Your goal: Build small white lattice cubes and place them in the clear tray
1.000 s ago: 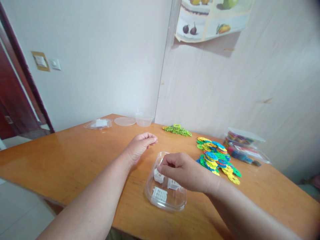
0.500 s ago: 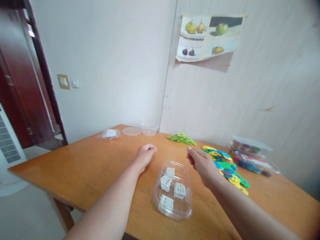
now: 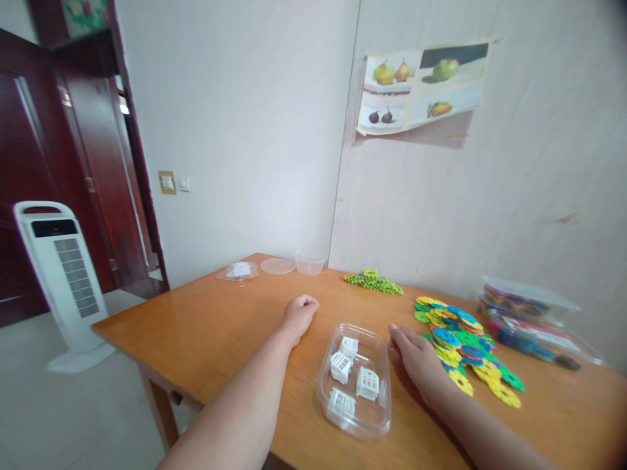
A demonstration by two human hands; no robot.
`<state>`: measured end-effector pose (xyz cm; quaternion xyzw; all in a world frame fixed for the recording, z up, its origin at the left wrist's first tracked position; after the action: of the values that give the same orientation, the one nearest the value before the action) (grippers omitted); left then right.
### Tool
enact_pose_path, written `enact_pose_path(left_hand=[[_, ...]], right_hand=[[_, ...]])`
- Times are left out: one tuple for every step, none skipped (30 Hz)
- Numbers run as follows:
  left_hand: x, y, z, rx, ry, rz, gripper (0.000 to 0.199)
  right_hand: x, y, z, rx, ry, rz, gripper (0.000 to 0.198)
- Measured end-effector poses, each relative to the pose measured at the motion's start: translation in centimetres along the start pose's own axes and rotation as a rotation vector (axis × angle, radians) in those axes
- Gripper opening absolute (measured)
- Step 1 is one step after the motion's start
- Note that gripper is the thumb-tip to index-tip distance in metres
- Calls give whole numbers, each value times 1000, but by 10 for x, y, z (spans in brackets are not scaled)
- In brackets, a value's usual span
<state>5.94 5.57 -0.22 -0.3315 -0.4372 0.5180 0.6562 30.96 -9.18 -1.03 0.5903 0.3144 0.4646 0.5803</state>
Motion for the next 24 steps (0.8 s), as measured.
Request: enact_pose_path(left_hand=[[0,1,1,3,-8,2,13],[1,2,2,8,-18,5,15],[2,3,4,16,-31,12,16],[4,4,5,29,-45,22,18],[6,6,6,47,-60,35,19],[8,7,8,70,-77,49,19],[11,9,10,99,-94,64,20],[15,12,12,134,-112,76,20],[19,14,16,173,-131,86,20],[23,16,20,217,-150,93,20],[28,18,26,266,-168,96,19],[33,20,34,320,-186,96,18],[38,22,43,380,-203,93,17],[43,25,53,444,-220,88,15],[48,27,64,515,-239,81,15],[53,29,76,591,-258,72,14],[56,32,89,668,-278,67,14],[60,35,101,741,-299,60,15],[62,38,112,808,-315,52,16],[65,42,121,868,-326,45,18],[67,46,129,921,-331,41,21],[69,50,136,967,-330,42,23],[72,54,142,1008,-324,51,25],[75,58,146,1041,-317,61,28]], right_hand=[[0,0,-1,-8,12,17,48],[0,-1,-1,-14,18,34,48],[0,-1,-1,-21,20,50,48],[1,-2,-1,-29,22,63,48],[1,-3,0,-35,19,73,48],[1,-5,0,-37,18,78,49],[2,-7,0,-34,20,77,49],[2,-9,1,-27,24,72,49],[3,-12,1,-21,31,63,49],[3,-14,0,-18,40,54,48],[3,-16,0,-18,44,46,48],[3,-17,0,-23,50,40,48],[4,-18,0,-28,52,39,47],[4,-18,-1,-34,56,41,47],[4,-19,-1,-39,56,44,46],[4,-19,-2,-44,57,48,46],[5,-19,-2,-50,59,51,46],[5,-19,-3,-54,64,52,46],[6,-18,-3,-56,63,55,46],[6,-18,-3,-57,64,57,45],[7,-18,-3,-60,63,60,45],[7,-17,-3,-65,60,61,44],[7,-17,-3,-72,54,60,44],[6,-16,-3,-81,51,55,44]])
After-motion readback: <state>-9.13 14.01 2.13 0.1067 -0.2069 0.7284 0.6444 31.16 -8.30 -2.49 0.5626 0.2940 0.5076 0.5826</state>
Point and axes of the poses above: each hand's wrist, its own x-axis towards the middle knuckle, its own z-axis out of the back of the hand, y = z × x, the point moved 6 cm from there along x, towards the middle knuckle, and after that the axes turned 14 degrees about x, right-handed, at the moved point
